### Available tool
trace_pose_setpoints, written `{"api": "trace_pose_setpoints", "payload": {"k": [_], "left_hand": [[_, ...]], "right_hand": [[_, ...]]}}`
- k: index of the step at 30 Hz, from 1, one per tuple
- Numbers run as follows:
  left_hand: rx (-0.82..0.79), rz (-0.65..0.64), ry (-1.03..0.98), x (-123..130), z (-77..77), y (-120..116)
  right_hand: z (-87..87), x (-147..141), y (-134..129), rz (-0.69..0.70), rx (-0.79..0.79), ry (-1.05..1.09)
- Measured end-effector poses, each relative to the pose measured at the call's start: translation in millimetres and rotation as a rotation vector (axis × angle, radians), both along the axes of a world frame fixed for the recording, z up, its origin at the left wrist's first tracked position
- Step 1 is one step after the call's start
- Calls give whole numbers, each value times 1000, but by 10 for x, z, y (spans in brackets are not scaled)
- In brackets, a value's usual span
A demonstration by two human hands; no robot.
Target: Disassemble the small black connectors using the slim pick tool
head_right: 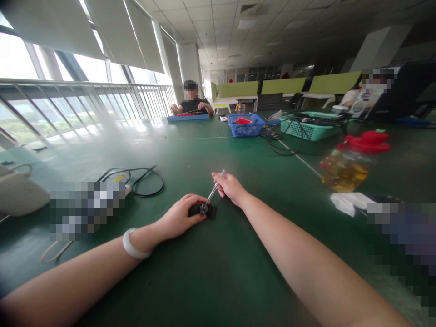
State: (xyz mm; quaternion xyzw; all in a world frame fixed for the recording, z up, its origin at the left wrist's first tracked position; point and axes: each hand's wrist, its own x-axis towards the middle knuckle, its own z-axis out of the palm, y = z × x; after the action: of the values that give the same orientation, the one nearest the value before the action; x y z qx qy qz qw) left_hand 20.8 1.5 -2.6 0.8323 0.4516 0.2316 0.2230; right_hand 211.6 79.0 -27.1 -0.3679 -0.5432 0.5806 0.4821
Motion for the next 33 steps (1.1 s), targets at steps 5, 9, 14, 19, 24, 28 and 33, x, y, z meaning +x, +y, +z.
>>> {"api": "trace_pose_setpoints", "payload": {"k": [5, 9, 14, 19, 24, 28, 33], "left_hand": [[1, 2, 3, 0, -4, 3], [-2, -8, 4, -1, -14, 10], [-3, -4, 0, -1, -16, 11], [9, -5, 0, -6, -24, 13], [3, -3, 4, -8, -23, 13], [0, -5, 4, -9, -14, 6], [3, 0, 6, -4, -7, 1]], "right_hand": [[-4, 3, 0, 3, 1, 2], [3, 1, -4, 5, -2, 4], [13, -1, -10, 2, -6, 1], [9, 4, -8, 5, -2, 1], [7, 1, -3, 2, 1, -2], [10, -1, -7, -1, 4, -3], [16, -4, -11, -4, 7, -6]]}}
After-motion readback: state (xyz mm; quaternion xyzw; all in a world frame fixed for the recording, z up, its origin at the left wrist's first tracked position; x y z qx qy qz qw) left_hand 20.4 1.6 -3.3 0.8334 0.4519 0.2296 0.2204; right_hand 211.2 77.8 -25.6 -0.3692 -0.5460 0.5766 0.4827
